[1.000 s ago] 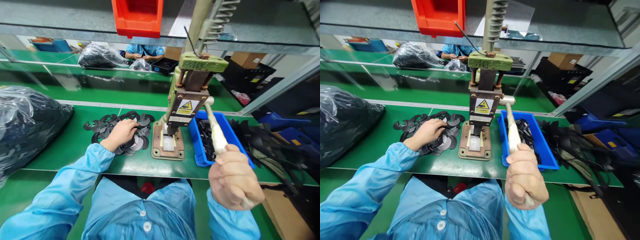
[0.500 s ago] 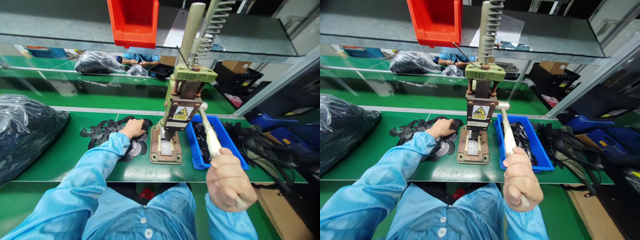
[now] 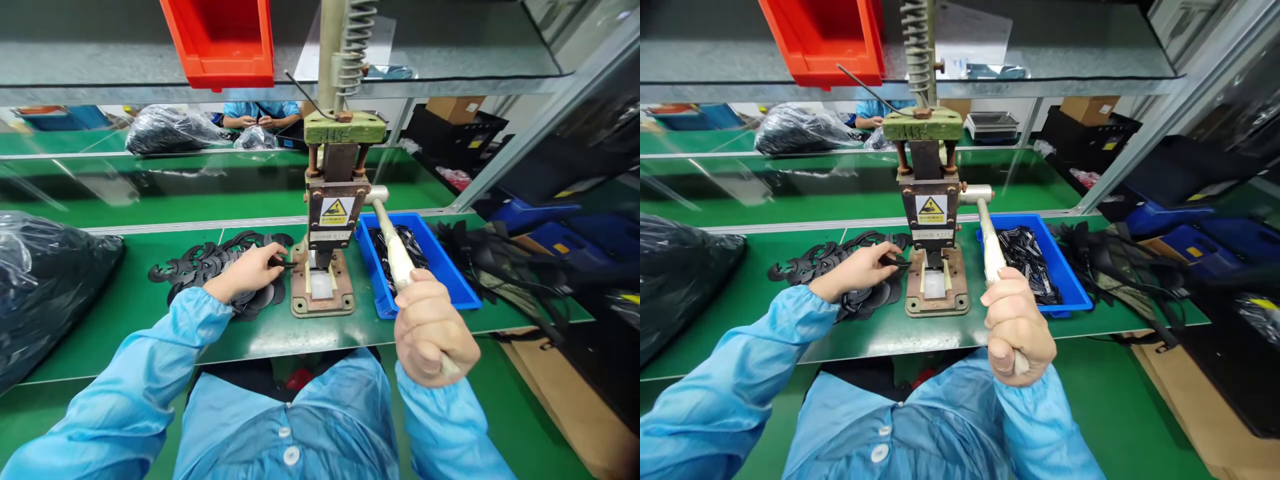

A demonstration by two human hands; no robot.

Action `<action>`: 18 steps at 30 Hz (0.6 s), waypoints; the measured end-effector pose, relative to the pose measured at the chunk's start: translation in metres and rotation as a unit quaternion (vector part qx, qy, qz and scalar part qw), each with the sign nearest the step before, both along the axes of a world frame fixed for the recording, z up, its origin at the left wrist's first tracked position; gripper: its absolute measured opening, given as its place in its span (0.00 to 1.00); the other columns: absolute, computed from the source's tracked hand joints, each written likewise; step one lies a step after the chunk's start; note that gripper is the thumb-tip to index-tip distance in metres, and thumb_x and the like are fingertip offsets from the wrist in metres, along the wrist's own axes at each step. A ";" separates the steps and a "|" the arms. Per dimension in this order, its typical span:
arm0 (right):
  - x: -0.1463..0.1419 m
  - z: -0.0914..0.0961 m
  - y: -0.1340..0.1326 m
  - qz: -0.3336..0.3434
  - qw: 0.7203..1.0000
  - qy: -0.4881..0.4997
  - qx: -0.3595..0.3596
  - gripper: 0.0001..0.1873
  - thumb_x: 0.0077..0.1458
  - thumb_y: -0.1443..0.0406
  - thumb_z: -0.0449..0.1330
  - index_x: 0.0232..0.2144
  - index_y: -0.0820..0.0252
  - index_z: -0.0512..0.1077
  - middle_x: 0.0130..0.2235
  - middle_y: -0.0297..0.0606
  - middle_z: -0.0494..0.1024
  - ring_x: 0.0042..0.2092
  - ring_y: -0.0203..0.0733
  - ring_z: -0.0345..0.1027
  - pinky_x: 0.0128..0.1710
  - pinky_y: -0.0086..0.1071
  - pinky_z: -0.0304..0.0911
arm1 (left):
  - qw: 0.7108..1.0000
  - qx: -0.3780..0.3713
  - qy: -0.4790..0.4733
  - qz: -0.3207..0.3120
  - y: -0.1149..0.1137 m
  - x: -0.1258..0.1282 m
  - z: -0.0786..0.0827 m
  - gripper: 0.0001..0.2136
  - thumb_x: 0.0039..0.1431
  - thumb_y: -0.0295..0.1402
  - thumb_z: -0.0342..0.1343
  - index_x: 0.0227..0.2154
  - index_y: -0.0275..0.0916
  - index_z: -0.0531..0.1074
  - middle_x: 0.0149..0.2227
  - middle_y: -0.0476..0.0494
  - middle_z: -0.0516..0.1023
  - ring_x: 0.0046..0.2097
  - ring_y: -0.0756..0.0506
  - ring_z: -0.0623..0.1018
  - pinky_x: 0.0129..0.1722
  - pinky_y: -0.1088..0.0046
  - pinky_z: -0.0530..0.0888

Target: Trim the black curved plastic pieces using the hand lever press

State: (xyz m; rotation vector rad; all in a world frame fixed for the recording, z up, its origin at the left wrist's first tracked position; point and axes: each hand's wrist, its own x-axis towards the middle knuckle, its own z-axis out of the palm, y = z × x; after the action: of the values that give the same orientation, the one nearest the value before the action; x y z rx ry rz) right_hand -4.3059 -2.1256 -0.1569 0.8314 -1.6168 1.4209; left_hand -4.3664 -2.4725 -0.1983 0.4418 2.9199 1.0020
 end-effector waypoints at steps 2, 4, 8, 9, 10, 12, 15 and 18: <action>0.001 0.002 0.000 0.004 1.000 0.026 -0.008 0.23 0.63 0.49 0.61 0.19 0.49 0.67 0.20 0.29 0.69 0.30 0.48 0.71 0.55 0.66 0.70 | 1.000 0.011 -0.019 -0.001 0.017 0.002 -0.007 0.15 0.63 0.34 0.59 0.52 0.42 0.75 0.38 0.47 0.84 0.37 0.44 0.83 0.39 0.68 0.78; 0.001 0.003 -0.002 0.008 0.998 0.053 -0.019 0.23 0.64 0.51 0.61 0.20 0.50 0.67 0.21 0.30 0.69 0.31 0.48 0.72 0.55 0.65 0.70 | 0.999 0.049 -0.017 -0.003 0.035 0.001 -0.018 0.10 0.63 0.35 0.61 0.46 0.41 0.77 0.40 0.45 0.85 0.40 0.43 0.84 0.42 0.67 0.79; 0.000 0.005 -0.003 0.015 0.998 0.054 -0.010 0.23 0.65 0.51 0.61 0.20 0.50 0.67 0.21 0.31 0.69 0.32 0.48 0.72 0.56 0.65 0.70 | 0.962 0.263 -0.057 0.048 0.060 -0.005 -0.038 0.13 0.61 0.39 0.65 0.44 0.39 0.74 0.43 0.41 0.85 0.43 0.43 0.84 0.44 0.66 0.80; 0.001 0.005 -0.003 0.015 0.999 0.051 -0.006 0.23 0.65 0.51 0.61 0.20 0.50 0.68 0.21 0.31 0.69 0.32 0.48 0.73 0.56 0.65 0.70 | 0.944 0.314 -0.078 0.065 0.062 -0.006 -0.041 0.15 0.60 0.40 0.67 0.45 0.39 0.73 0.40 0.42 0.85 0.40 0.44 0.83 0.41 0.68 0.80; 0.001 0.005 -0.003 0.014 0.999 0.048 -0.002 0.23 0.65 0.51 0.61 0.20 0.50 0.68 0.21 0.31 0.69 0.32 0.47 0.73 0.56 0.64 0.70 | 0.929 0.349 -0.098 0.076 0.063 -0.007 -0.042 0.18 0.59 0.41 0.68 0.45 0.38 0.72 0.37 0.44 0.84 0.37 0.46 0.82 0.38 0.70 0.79; 0.002 0.005 -0.002 0.014 0.999 0.046 -0.001 0.23 0.65 0.51 0.61 0.21 0.50 0.68 0.22 0.30 0.69 0.33 0.46 0.74 0.57 0.62 0.70 | 0.917 0.367 -0.138 0.073 0.062 -0.008 -0.040 0.20 0.57 0.44 0.71 0.43 0.37 0.72 0.30 0.49 0.79 0.30 0.49 0.78 0.31 0.73 0.76; 0.002 0.005 -0.003 0.021 0.998 0.057 -0.011 0.23 0.66 0.52 0.61 0.21 0.52 0.67 0.23 0.29 0.70 0.34 0.44 0.74 0.59 0.59 0.70 | 0.918 0.342 -0.195 0.035 0.059 -0.010 -0.034 0.20 0.58 0.47 0.71 0.37 0.36 0.73 0.27 0.51 0.75 0.25 0.52 0.73 0.27 0.75 0.72; 0.001 0.005 -0.004 0.029 0.997 0.066 -0.016 0.22 0.67 0.54 0.61 0.21 0.53 0.68 0.23 0.29 0.71 0.35 0.43 0.74 0.58 0.58 0.70 | 0.922 0.320 -0.215 0.042 0.060 -0.017 -0.031 0.18 0.59 0.43 0.72 0.37 0.38 0.71 0.27 0.52 0.75 0.25 0.52 0.74 0.25 0.76 0.71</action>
State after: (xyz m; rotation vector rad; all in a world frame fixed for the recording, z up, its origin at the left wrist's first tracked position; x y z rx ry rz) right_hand -4.3051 -2.1299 -0.1515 0.9403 -1.4778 1.3974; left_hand -4.3836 -2.4129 -0.2298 0.0742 2.1908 1.7962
